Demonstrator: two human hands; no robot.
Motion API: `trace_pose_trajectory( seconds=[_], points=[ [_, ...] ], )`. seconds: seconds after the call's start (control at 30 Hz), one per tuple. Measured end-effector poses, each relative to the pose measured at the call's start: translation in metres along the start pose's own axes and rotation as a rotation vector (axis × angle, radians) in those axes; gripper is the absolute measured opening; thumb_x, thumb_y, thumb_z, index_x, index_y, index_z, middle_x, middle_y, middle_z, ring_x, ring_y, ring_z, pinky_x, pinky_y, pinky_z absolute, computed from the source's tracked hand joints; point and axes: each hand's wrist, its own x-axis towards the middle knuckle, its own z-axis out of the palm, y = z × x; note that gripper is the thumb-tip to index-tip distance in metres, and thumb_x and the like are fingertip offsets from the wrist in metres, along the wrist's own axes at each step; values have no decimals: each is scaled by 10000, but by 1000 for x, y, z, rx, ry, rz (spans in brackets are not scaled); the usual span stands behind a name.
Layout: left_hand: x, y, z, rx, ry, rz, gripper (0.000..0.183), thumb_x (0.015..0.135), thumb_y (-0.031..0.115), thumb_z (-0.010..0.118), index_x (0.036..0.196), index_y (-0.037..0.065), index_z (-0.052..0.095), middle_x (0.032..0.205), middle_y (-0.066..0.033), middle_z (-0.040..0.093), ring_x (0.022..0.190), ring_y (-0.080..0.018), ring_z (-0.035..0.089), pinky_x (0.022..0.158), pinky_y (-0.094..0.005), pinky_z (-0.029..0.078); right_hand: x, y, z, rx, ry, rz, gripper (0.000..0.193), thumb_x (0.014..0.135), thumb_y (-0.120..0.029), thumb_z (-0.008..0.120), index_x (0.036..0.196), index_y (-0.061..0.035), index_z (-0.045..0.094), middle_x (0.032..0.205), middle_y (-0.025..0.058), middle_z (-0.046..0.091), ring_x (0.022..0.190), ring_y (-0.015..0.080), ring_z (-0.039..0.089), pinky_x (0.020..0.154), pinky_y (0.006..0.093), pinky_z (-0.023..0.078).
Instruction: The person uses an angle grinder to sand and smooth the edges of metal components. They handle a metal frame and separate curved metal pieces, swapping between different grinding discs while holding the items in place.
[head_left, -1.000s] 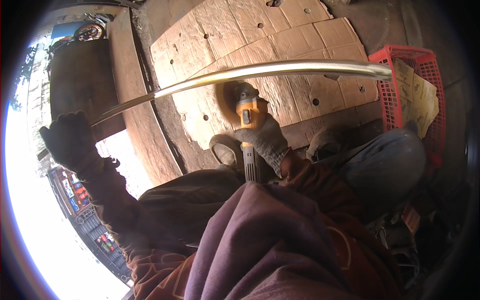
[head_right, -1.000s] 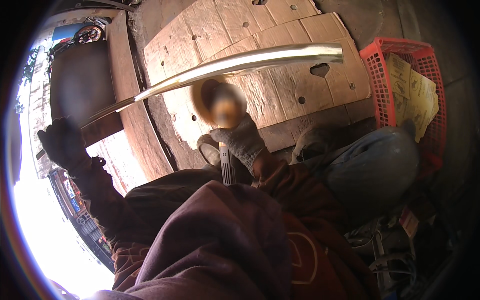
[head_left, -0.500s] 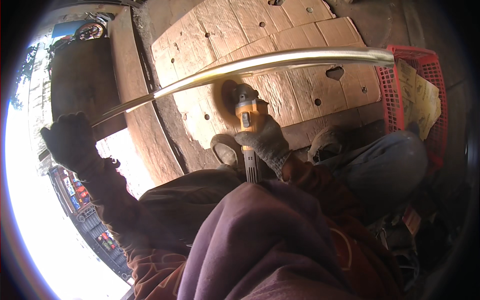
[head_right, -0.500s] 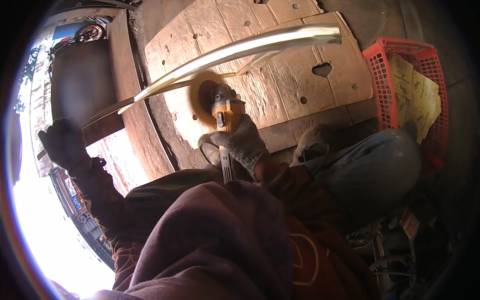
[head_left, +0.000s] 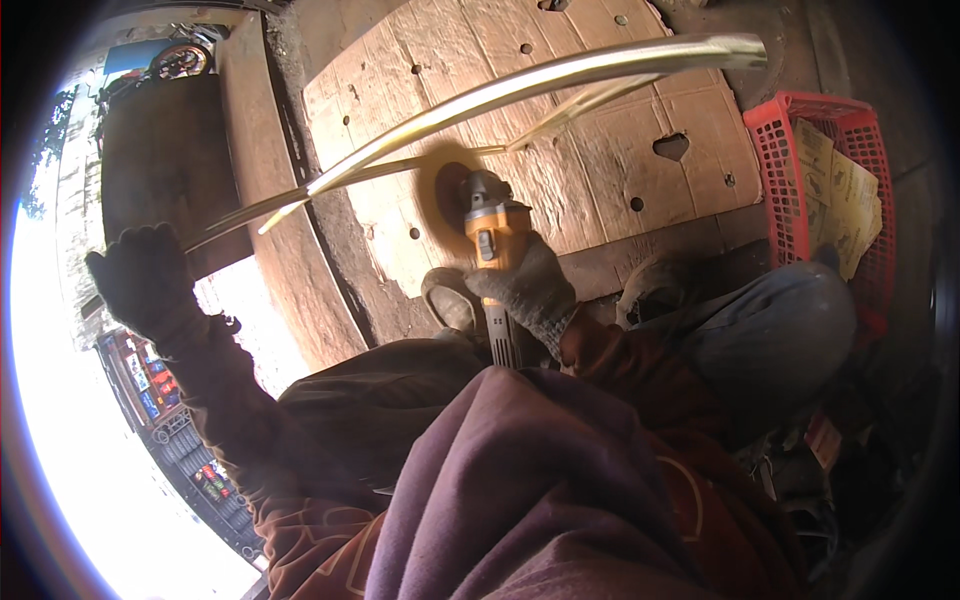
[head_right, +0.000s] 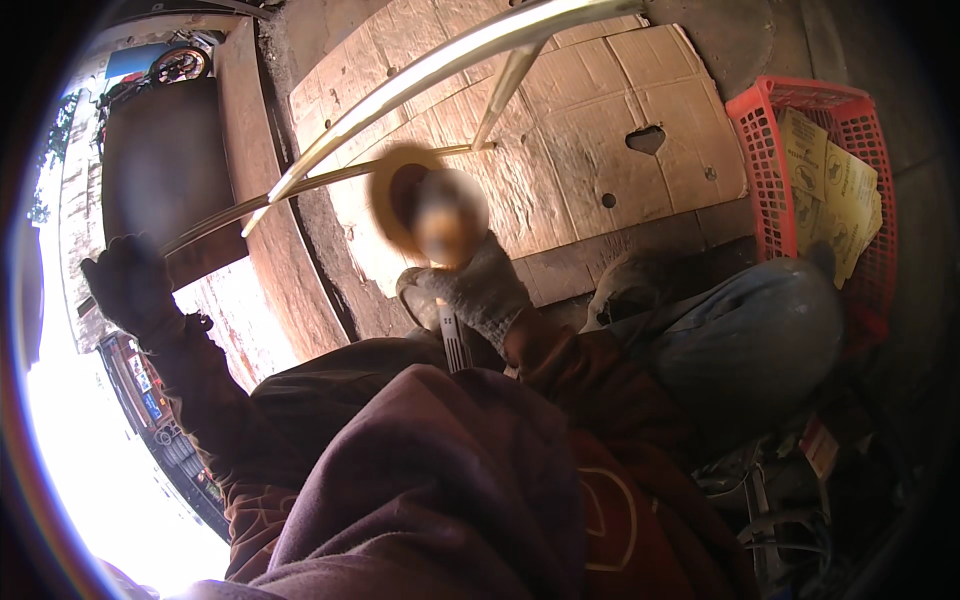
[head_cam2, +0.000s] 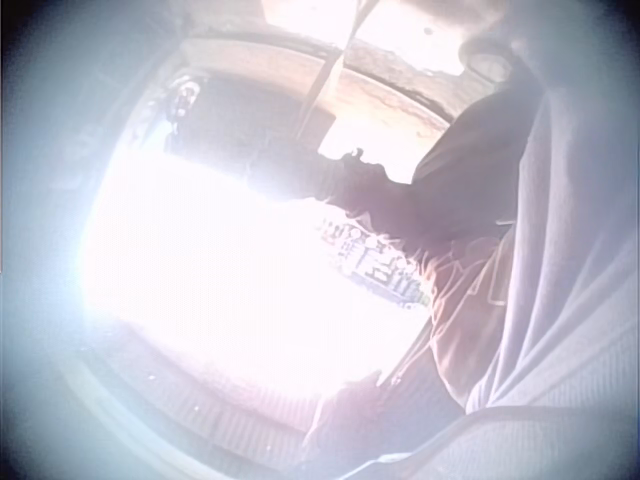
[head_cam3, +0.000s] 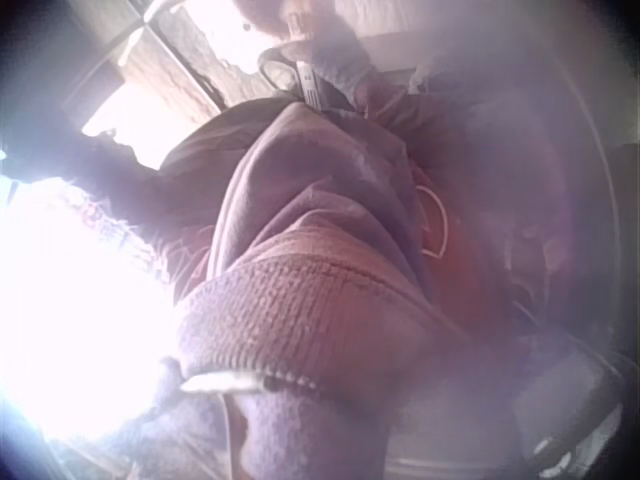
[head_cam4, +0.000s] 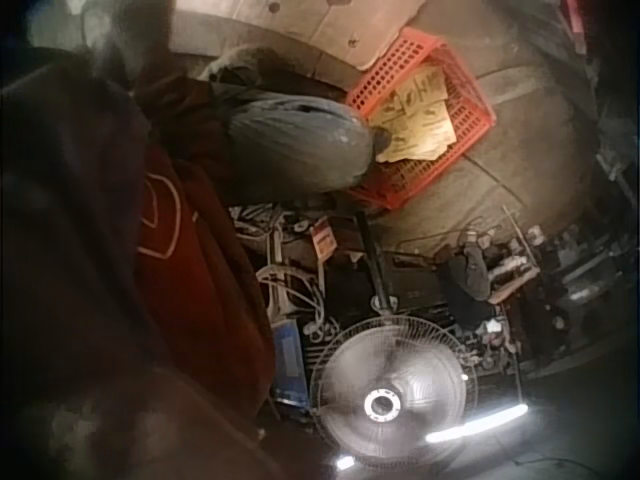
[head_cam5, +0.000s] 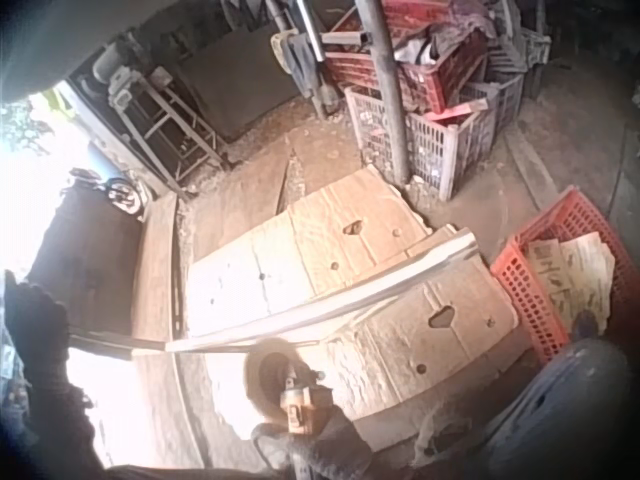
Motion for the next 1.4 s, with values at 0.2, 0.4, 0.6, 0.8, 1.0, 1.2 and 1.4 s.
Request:
trace_pose_trajectory(
  seconds=[0.2, 0.4, 0.6, 0.8, 1.0, 1.2, 1.4],
  points=[
    [-1, -8, -14, -465, -51, -41, 466, 1151, 348, 354, 754, 132, 469, 798, -46, 438, 795, -216, 424, 864, -441, 366, -10, -3, 8, -55, -21, -72, 587, 746, -220, 910, 1192, 16, 610, 993, 81, 692, 859, 167, 684, 759, 329, 575],
    [-2, -13, -14, -351, -7, -30, 403, 1142, 345, 356, 797, 161, 453, 796, -34, 445, 735, -217, 420, 735, -428, 354, 9, 7, -12, -37, 17, 32, 554, 727, -184, 927, 1181, -16, 658, 1006, 69, 715, 859, 170, 705, 765, 334, 601],
    [1, -2, 8, 559, 102, 59, 358, 1129, 318, 381, 819, 160, 465, 805, -37, 468, 750, -219, 453, 731, -430, 365, 4, 5, -8, 30, -44, 54, 493, 737, -219, 910, 1109, -12, 660, 988, 79, 704, 884, 174, 687, 789, 333, 575],
    [6, 4, 16, -154, -18, 10, 390, 1137, 338, 360, 809, 156, 468, 803, -42, 462, 744, -224, 436, 735, -434, 360, -5, 4, 6, -73, -34, -75, 682, 747, -281, 931, 1228, 43, 572, 1072, 114, 691, 947, 180, 679, 819, 341, 577],
    [6, -2, 8, -674, -132, -21, 450, 1153, 369, 315, 784, 153, 454, 794, -43, 441, 733, -231, 407, 740, -438, 348, 10, 13, -12, 19, -24, 35, 566, 735, -193, 919, 1195, -6, 647, 1030, 67, 708, 880, 159, 698, 780, 334, 598],
    [5, -9, -2, -235, 66, -26, 449, 1155, 363, 305, 783, 161, 452, 783, -42, 435, 724, -225, 402, 722, -439, 344, 18, 23, -19, 0, 42, 41, 522, 729, -204, 909, 1148, 3, 677, 992, 79, 718, 858, 177, 702, 776, 334, 589],
    [3, -9, 0, -732, 24, -43, 474, 1158, 380, 284, 768, 170, 453, 777, -43, 432, 708, -225, 389, 708, -442, 337, 26, 31, -23, -17, 67, 52, 538, 726, -197, 914, 1167, -11, 669, 1002, 74, 716, 855, 174, 705, 769, 337, 593]
  ],
)
